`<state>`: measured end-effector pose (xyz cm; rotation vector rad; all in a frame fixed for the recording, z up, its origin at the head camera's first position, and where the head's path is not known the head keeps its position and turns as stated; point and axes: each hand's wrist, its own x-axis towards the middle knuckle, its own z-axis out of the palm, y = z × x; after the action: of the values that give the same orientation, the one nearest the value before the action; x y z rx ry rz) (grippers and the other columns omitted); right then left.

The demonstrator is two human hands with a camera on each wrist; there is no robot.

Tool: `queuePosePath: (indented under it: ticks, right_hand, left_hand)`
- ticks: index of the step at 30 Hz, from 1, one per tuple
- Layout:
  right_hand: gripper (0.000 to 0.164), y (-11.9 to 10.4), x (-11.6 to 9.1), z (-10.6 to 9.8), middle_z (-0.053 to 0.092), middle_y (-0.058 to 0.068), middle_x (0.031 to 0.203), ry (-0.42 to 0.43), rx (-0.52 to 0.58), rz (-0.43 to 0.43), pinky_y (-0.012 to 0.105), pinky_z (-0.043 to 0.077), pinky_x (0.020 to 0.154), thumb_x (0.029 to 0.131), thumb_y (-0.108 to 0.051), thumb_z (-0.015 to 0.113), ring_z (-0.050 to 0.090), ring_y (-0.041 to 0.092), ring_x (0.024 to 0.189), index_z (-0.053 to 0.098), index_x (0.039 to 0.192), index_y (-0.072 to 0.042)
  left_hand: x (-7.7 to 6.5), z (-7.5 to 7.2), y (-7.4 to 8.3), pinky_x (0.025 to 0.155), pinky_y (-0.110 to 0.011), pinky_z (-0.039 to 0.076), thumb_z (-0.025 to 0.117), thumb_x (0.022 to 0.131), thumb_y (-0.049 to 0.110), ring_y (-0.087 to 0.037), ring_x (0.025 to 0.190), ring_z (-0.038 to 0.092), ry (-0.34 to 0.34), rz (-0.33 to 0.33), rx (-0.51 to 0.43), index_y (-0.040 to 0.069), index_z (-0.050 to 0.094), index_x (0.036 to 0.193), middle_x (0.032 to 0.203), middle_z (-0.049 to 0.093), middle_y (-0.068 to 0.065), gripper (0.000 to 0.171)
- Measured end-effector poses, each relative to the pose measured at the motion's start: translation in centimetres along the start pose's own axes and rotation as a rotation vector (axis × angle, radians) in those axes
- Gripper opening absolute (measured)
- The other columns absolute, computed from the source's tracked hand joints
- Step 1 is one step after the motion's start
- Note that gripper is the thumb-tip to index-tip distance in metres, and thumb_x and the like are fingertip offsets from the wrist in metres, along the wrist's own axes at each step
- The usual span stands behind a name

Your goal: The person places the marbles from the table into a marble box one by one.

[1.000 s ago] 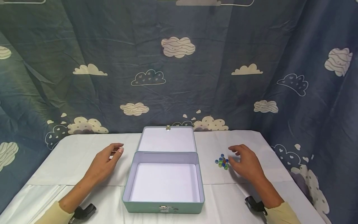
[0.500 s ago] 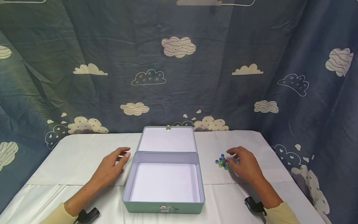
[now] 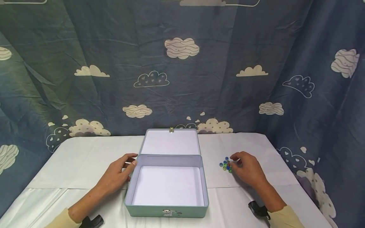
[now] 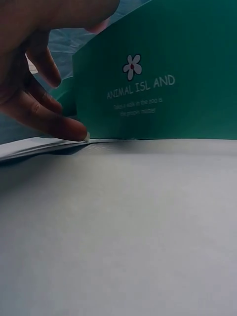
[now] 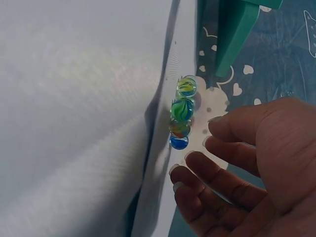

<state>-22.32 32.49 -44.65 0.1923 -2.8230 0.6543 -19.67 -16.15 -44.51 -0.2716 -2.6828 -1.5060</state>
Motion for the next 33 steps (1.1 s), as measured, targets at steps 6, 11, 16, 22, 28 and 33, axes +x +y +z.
queuePosePath:
  ticks: [6, 11, 16, 22, 28, 33]
  right_hand:
    - [0.028, 0.33, 0.03, 0.48, 0.073, 0.016, 0.107, 0.000, -0.014, -0.006, 0.053, 0.060, 0.082, 0.094, -0.013, 0.079, 0.070, 0.029, 0.091, 0.074, 0.117, 0.003]
    - [0.026, 0.55, 0.05, 0.61, 0.074, 0.015, 0.106, 0.002, -0.017, -0.004, 0.051, 0.060, 0.081, 0.095, -0.012, 0.078, 0.070, 0.028, 0.089, 0.074, 0.116, 0.003]
    - [0.025, 0.58, 0.07, 0.60, 0.074, 0.014, 0.105, -0.007, -0.012, -0.003, 0.049, 0.060, 0.080, 0.095, -0.011, 0.078, 0.070, 0.027, 0.088, 0.075, 0.115, 0.002]
    - [0.024, 0.57, 0.02, 0.71, 0.074, 0.013, 0.104, -0.016, -0.001, 0.005, 0.048, 0.060, 0.079, 0.095, -0.009, 0.078, 0.069, 0.025, 0.088, 0.074, 0.115, 0.002]
    - [0.018, 0.75, 0.02, 0.83, 0.074, 0.010, 0.101, -0.022, 0.005, 0.004, 0.044, 0.058, 0.076, 0.094, -0.005, 0.077, 0.067, 0.022, 0.085, 0.075, 0.112, 0.000]
    - [0.013, 0.91, 0.15, 0.90, 0.073, 0.009, 0.099, -0.022, 0.001, -0.002, 0.041, 0.056, 0.073, 0.094, -0.003, 0.076, 0.064, 0.020, 0.082, 0.076, 0.107, -0.001]
  left_hand:
    - [-0.12, 0.33, 0.15, 0.065, -0.025, 0.061, 0.061, 0.110, 0.036, -0.027, 0.117, 0.069, -0.013, -0.020, -0.003, 0.013, 0.057, 0.150, 0.133, 0.066, -0.011, 0.046]
    - [-0.16, 0.46, 0.17, 0.064, -0.026, 0.061, 0.061, 0.110, 0.034, -0.026, 0.114, 0.070, -0.012, -0.029, -0.005, 0.013, 0.057, 0.150, 0.131, 0.067, -0.012, 0.046]
    - [-0.18, 0.53, 0.11, 0.064, -0.026, 0.061, 0.061, 0.110, 0.034, -0.026, 0.114, 0.071, -0.009, -0.027, -0.009, 0.013, 0.057, 0.149, 0.130, 0.068, -0.012, 0.045]
    - [-0.21, 0.53, 0.09, 0.063, -0.027, 0.061, 0.061, 0.110, 0.034, -0.026, 0.113, 0.071, -0.014, -0.035, -0.026, 0.011, 0.059, 0.148, 0.130, 0.069, -0.012, 0.044]
    - [-0.20, 0.50, 0.20, 0.064, -0.026, 0.061, 0.060, 0.110, 0.033, -0.024, 0.111, 0.071, -0.015, -0.033, -0.015, 0.009, 0.059, 0.147, 0.129, 0.069, -0.012, 0.044]
    - [-0.19, 0.47, 0.19, 0.067, -0.025, 0.061, 0.060, 0.110, 0.036, -0.021, 0.110, 0.072, -0.017, -0.027, 0.000, 0.007, 0.061, 0.145, 0.129, 0.070, -0.012, 0.045]
